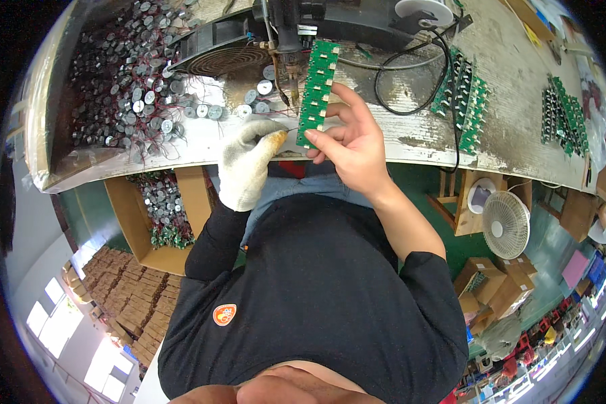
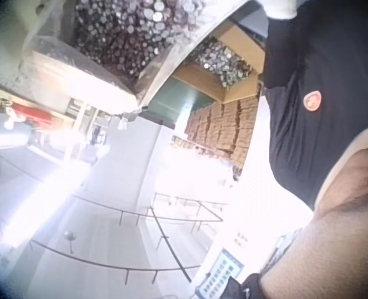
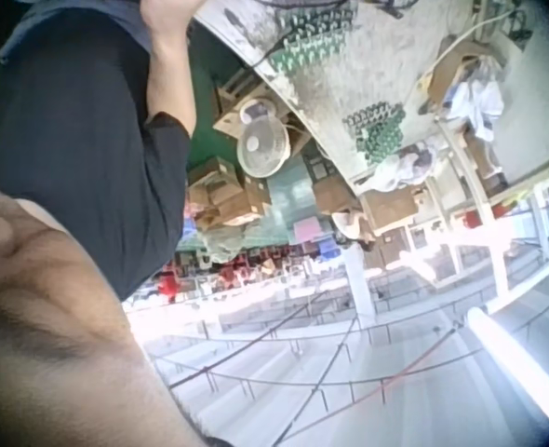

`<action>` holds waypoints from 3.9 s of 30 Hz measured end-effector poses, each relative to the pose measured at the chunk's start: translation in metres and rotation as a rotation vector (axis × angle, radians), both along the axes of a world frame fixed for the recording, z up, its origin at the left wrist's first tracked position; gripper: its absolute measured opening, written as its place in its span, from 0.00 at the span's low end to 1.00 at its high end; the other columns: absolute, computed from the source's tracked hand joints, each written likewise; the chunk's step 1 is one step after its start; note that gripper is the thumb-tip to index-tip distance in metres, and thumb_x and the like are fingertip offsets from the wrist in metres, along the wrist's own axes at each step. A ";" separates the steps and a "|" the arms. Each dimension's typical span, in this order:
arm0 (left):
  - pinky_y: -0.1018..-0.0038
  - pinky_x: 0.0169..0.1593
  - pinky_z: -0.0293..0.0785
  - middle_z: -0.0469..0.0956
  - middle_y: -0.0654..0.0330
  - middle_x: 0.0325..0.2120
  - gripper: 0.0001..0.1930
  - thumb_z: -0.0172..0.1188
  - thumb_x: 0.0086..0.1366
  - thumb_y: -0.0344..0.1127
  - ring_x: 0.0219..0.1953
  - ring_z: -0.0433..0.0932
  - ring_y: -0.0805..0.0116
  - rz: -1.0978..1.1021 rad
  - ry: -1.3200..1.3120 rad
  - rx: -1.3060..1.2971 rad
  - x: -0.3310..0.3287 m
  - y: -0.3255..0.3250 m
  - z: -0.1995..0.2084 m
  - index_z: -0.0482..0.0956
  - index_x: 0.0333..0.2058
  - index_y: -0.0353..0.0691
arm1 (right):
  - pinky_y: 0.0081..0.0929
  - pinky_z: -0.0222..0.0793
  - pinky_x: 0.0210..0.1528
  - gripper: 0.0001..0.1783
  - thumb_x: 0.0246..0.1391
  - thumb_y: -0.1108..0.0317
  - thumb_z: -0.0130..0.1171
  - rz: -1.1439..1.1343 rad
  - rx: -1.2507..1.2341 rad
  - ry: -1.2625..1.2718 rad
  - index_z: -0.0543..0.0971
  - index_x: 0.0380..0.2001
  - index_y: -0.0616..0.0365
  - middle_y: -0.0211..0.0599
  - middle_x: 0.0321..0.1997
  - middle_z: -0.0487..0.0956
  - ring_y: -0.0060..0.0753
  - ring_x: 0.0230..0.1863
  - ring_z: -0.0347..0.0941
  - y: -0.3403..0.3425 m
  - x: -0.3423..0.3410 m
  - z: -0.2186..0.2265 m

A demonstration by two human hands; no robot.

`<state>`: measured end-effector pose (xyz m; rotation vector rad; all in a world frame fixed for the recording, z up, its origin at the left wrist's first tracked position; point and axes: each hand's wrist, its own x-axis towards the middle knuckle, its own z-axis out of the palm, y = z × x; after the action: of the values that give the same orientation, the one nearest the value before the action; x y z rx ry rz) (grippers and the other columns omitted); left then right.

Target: Assembling electronic components onto a printed circuit board using a soldering station.

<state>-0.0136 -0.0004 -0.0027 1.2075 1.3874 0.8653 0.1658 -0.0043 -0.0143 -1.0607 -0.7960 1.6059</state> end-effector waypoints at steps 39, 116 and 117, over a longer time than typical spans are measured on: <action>0.78 0.38 0.73 0.79 0.58 0.31 0.09 0.59 0.63 0.31 0.33 0.77 0.75 0.112 -0.376 -0.237 0.012 0.005 0.005 0.77 0.37 0.29 | 0.20 0.74 0.24 0.38 0.52 0.84 0.56 -0.002 0.024 0.052 0.54 0.64 0.60 0.46 0.46 0.72 0.30 0.28 0.78 0.006 0.000 -0.002; 0.77 0.36 0.72 0.78 0.58 0.29 0.08 0.61 0.60 0.32 0.31 0.76 0.74 0.139 -0.206 -0.155 0.009 0.007 -0.002 0.79 0.34 0.31 | 0.20 0.75 0.23 0.38 0.50 0.86 0.57 -0.047 0.059 0.095 0.56 0.63 0.59 0.47 0.46 0.73 0.32 0.28 0.79 0.005 -0.002 -0.008; 0.76 0.36 0.73 0.78 0.58 0.29 0.09 0.62 0.59 0.32 0.30 0.77 0.74 0.147 -0.100 -0.064 0.007 0.005 -0.005 0.78 0.34 0.31 | 0.19 0.75 0.23 0.38 0.50 0.86 0.56 -0.061 0.062 0.083 0.56 0.63 0.59 0.46 0.46 0.73 0.31 0.29 0.78 0.005 -0.001 -0.009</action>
<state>-0.0068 0.0047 -0.0073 1.0096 1.4250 0.9636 0.1647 0.0003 -0.0232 -0.9594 -0.7464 1.5538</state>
